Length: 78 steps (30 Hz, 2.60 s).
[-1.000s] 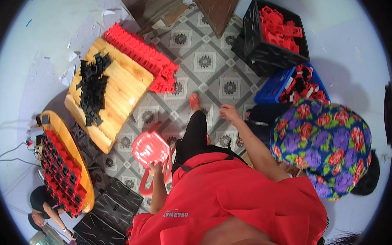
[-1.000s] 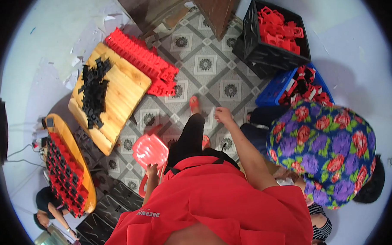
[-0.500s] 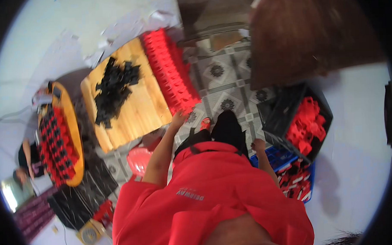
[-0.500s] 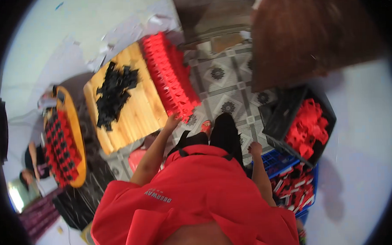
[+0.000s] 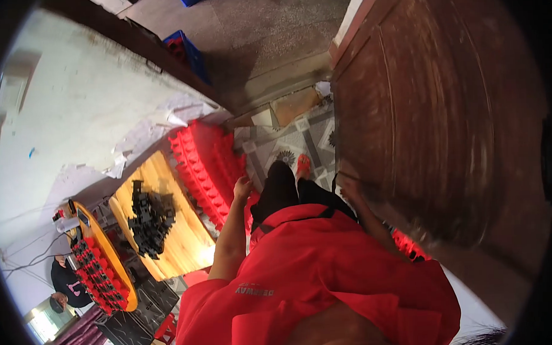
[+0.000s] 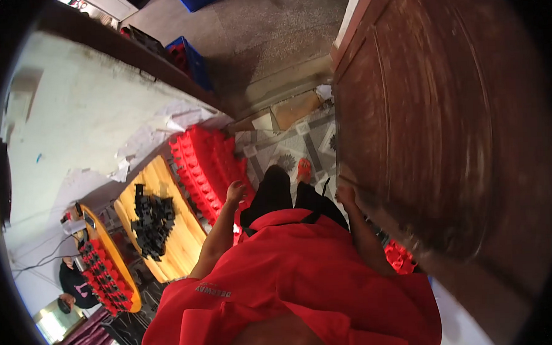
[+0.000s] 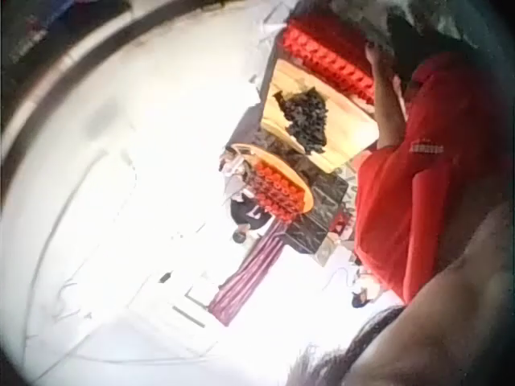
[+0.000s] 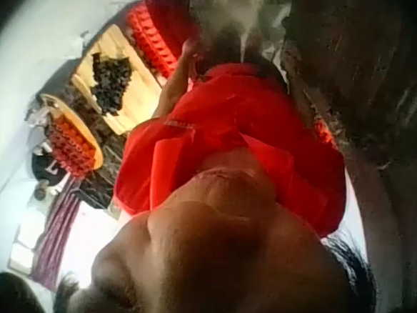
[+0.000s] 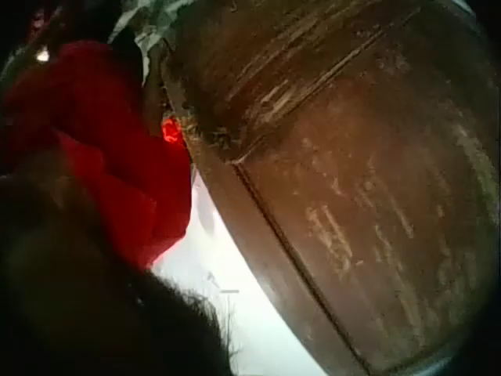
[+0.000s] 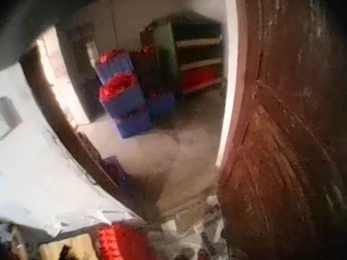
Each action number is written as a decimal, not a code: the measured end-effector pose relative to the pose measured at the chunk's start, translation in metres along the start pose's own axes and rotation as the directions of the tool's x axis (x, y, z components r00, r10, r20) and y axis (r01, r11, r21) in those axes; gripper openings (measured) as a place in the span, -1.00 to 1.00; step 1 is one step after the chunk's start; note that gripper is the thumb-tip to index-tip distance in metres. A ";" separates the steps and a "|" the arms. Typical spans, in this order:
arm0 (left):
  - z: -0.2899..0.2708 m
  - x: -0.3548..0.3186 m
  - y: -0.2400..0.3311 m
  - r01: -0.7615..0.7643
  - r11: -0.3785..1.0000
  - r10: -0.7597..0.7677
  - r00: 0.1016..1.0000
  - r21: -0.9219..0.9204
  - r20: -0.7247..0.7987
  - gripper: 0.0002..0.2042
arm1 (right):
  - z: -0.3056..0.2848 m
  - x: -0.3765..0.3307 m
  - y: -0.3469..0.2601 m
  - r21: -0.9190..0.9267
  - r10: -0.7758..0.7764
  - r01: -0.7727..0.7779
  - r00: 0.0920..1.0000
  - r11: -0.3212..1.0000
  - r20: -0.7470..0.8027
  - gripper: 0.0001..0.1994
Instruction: The person assembles plastic battery housings by hand, then organizes the assembled housings into storage bins.
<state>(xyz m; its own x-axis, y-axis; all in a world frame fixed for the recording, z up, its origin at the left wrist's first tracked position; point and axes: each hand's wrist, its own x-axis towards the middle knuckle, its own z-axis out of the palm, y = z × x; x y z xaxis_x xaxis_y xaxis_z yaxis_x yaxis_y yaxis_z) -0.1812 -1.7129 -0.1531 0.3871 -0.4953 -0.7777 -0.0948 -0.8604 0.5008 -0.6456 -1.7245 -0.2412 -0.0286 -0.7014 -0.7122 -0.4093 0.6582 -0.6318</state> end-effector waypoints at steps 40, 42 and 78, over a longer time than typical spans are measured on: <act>0.139 0.523 1.017 -0.035 0.983 0.092 0.944 -0.182 0.318 -0.56 | -0.429 0.697 -0.756 0.038 -0.038 0.053 0.942 0.998 -0.333 -0.81; 0.157 0.550 1.058 -0.015 0.986 0.071 0.936 -0.164 0.346 -0.55 | -0.461 0.731 -0.783 0.292 -0.042 0.116 0.969 0.949 -0.245 -0.86; 0.742 0.704 1.952 -0.537 0.783 0.243 0.730 0.316 0.639 -0.48 | -1.019 1.191 -1.124 0.536 0.891 0.837 0.321 -0.109 -0.320 -0.78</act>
<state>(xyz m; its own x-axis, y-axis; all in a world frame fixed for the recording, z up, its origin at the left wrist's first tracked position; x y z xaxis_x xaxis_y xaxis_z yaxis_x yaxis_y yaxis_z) -0.7745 -3.8300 -0.0056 -0.3265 -0.6470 -0.6890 -0.5715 -0.4454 0.6891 -1.1485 -3.5781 -0.0678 -0.6663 0.2743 -0.6934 0.5089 -0.5124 -0.6917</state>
